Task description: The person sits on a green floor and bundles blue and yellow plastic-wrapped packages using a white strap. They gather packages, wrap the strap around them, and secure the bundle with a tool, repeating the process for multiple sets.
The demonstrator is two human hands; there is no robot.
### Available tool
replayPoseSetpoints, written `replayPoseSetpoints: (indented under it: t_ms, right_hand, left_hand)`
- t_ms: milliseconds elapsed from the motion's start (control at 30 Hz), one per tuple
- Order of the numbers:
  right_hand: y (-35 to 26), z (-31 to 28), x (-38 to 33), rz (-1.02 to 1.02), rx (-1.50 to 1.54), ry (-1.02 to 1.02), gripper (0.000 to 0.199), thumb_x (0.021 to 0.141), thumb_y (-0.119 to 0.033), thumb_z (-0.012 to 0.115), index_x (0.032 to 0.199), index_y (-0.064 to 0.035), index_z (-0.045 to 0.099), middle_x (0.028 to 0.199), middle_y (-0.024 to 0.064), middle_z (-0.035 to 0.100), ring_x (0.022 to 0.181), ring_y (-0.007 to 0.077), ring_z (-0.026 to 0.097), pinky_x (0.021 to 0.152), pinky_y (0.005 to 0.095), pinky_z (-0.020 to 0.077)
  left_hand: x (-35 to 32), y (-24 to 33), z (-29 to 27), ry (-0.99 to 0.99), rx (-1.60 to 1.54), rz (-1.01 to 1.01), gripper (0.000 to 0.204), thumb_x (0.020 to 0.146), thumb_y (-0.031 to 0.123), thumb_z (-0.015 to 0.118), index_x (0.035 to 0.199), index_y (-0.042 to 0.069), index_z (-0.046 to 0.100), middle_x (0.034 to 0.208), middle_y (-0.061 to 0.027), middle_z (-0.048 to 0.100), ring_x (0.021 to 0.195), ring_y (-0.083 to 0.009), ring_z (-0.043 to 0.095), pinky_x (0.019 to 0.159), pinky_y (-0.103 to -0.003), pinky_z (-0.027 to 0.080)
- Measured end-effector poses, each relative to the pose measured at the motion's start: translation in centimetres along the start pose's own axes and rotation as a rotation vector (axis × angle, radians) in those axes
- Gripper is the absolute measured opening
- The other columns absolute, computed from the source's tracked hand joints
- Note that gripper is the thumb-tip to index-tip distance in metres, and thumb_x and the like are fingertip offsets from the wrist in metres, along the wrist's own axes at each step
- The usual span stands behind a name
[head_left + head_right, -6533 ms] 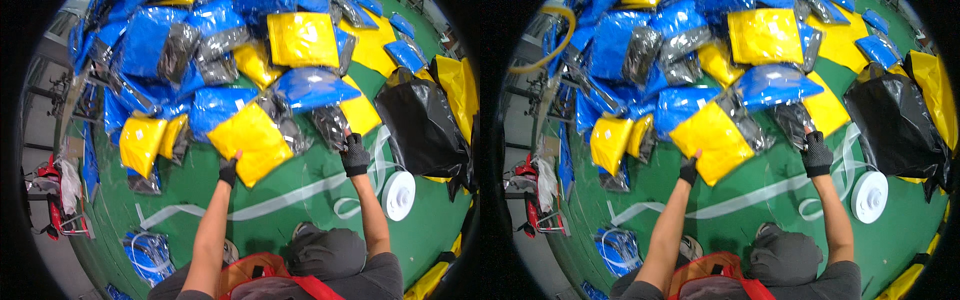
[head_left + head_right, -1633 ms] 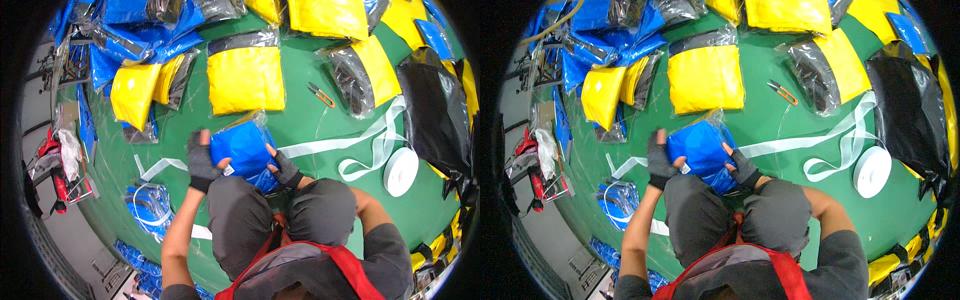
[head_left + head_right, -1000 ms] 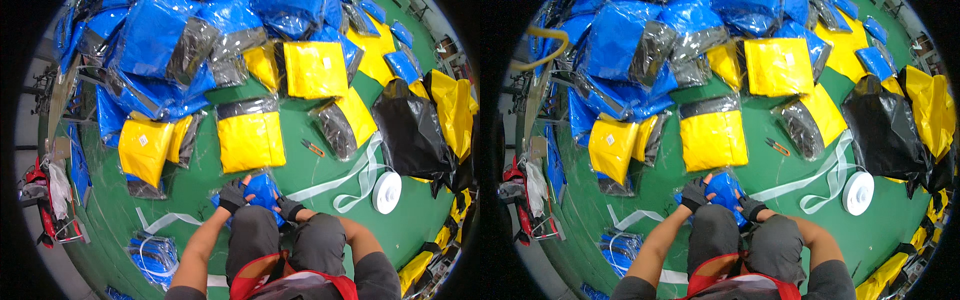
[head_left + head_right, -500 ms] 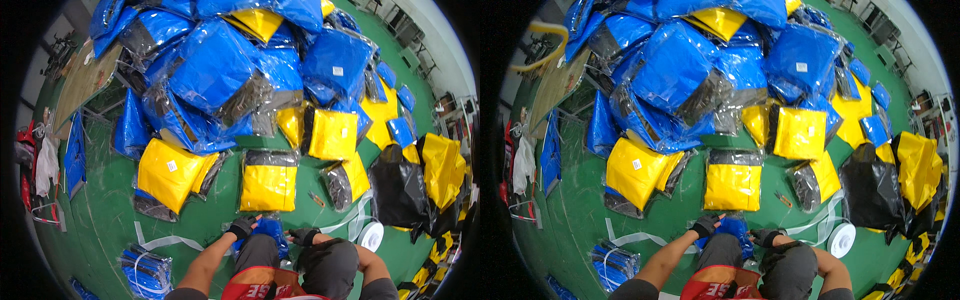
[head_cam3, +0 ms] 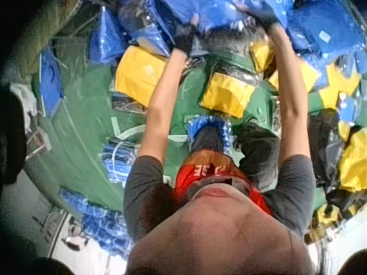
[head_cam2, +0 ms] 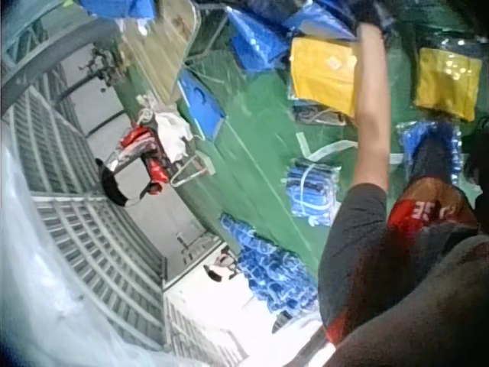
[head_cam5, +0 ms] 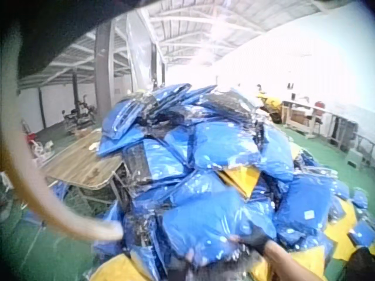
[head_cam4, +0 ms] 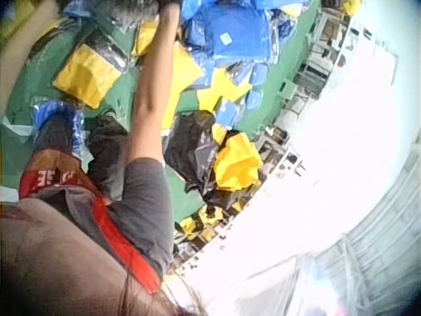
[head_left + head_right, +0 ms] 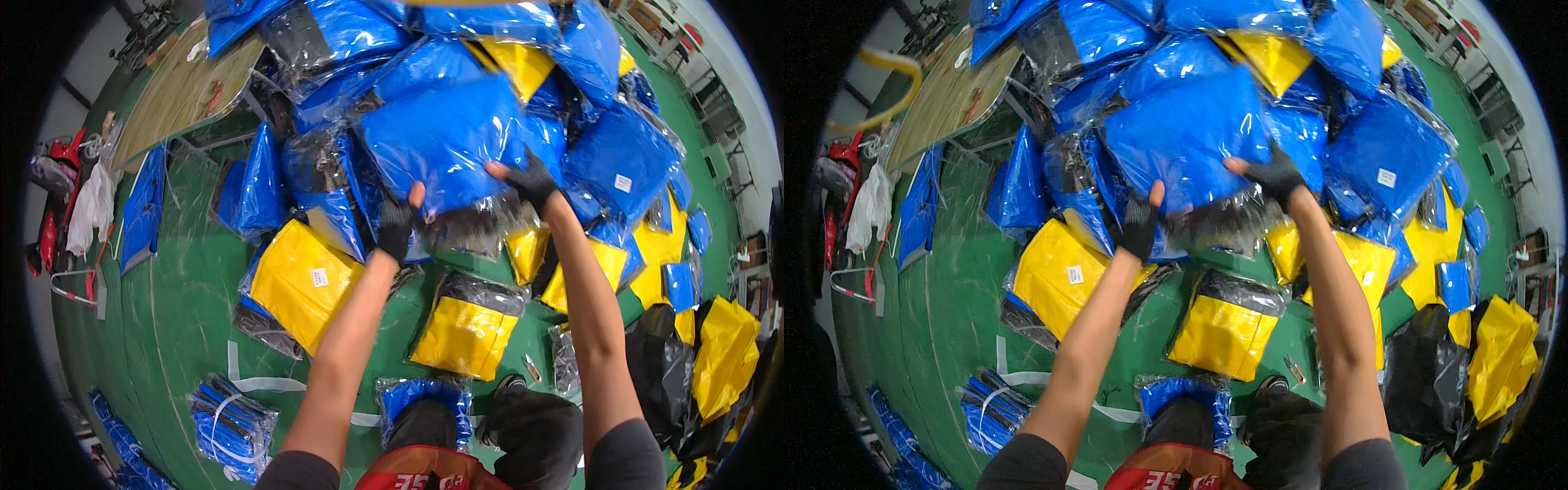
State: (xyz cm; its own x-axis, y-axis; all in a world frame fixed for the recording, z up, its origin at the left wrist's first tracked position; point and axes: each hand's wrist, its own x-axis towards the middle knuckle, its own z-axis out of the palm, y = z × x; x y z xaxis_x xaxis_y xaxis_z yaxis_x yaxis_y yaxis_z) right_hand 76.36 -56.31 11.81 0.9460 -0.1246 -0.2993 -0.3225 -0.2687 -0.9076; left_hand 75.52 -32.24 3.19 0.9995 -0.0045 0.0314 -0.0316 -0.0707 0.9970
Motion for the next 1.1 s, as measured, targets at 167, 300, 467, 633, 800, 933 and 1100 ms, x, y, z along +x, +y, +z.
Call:
replayPoseSetpoints:
  t_ms: [167,300,467,633,800,933,1100]
  right_hand:
    - [-1.0,7.9,-11.0,-0.250,0.360,-0.391,0.069,0.072,-0.022,0.073,0.129,-0.0021,0.040,0.124,0.0130,0.050,0.109,0.0218,0.052,0.096,0.0377,0.0396]
    - [-2.8,19.6,-3.5,-0.404,-0.115,-0.129,0.066,0.072,-0.058,0.060,0.117,-0.0104,0.057,0.133,0.0306,0.033,0.126,0.0492,0.024,0.104,0.0503,0.0234]
    - [-1.5,25.3,5.3,-0.277,-0.011,-0.079,0.065,0.070,-0.052,0.066,0.111,-0.0021,0.058,0.115,0.0247,0.054,0.102,0.0364,0.053,0.089,0.0387,0.0411]
    - [1.1,17.4,0.1,-0.426,0.081,-0.056,0.049,0.076,-0.043,0.064,0.100,-0.0006,0.061,0.104,0.0202,0.059,0.092,0.0320,0.058,0.080,0.0385,0.0456]
    - [6.2,5.8,-10.0,0.225,0.632,-0.088,0.040,0.083,-0.023,0.063,0.111,0.0044,0.055,0.104,0.0142,0.061,0.088,0.0191,0.061,0.082,0.0335,0.0491]
    - [14.9,6.4,-12.4,0.241,0.622,0.155,0.047,0.082,-0.031,0.066,0.114,0.0003,0.053,0.104,0.0085,0.060,0.089,0.0143,0.056,0.081,0.0285,0.0458]
    - [18.3,9.7,-10.9,0.281,0.462,-0.058,0.046,0.084,-0.043,0.059,0.105,-0.0025,0.058,0.094,0.0075,0.061,0.084,0.0130,0.054,0.076,0.0294,0.0453]
  left_hand:
    - [-9.5,-3.9,-10.5,0.416,-0.071,0.133,0.067,0.087,0.050,0.040,0.131,0.000,0.034,0.130,-0.0144,0.043,0.112,-0.0288,0.047,0.096,-0.041,0.037]
    - [-0.7,-2.8,-18.2,0.102,-0.811,-0.185,0.078,0.086,0.064,0.031,0.138,0.007,0.025,0.138,-0.0123,0.035,0.119,-0.0305,0.040,0.102,-0.042,0.032]
    - [9.2,-9.7,-24.8,0.202,-0.442,-0.359,0.091,0.075,0.074,0.041,0.140,0.012,0.024,0.140,-0.0092,0.033,0.122,-0.0308,0.038,0.102,-0.045,0.032]
    - [5.6,-7.1,-19.1,-0.229,-0.862,-0.431,0.096,0.073,0.077,0.038,0.140,0.010,0.021,0.138,-0.0103,0.034,0.120,-0.0319,0.039,0.101,-0.046,0.033]
    - [-5.9,-4.6,-5.6,-0.203,-0.151,-0.320,0.080,0.079,0.060,0.047,0.135,0.004,0.030,0.130,-0.0183,0.042,0.116,-0.0352,0.043,0.099,-0.044,0.033]
    - [-6.6,-6.4,-2.1,-0.120,0.342,-0.204,0.068,0.084,0.046,0.053,0.130,-0.001,0.037,0.123,-0.0246,0.048,0.112,-0.0379,0.047,0.097,-0.043,0.034]
    - [-0.6,-1.9,-5.5,-0.194,0.859,0.216,0.076,0.073,0.049,0.064,0.121,-0.006,0.044,0.118,-0.0269,0.047,0.104,-0.0426,0.048,0.094,-0.046,0.035]
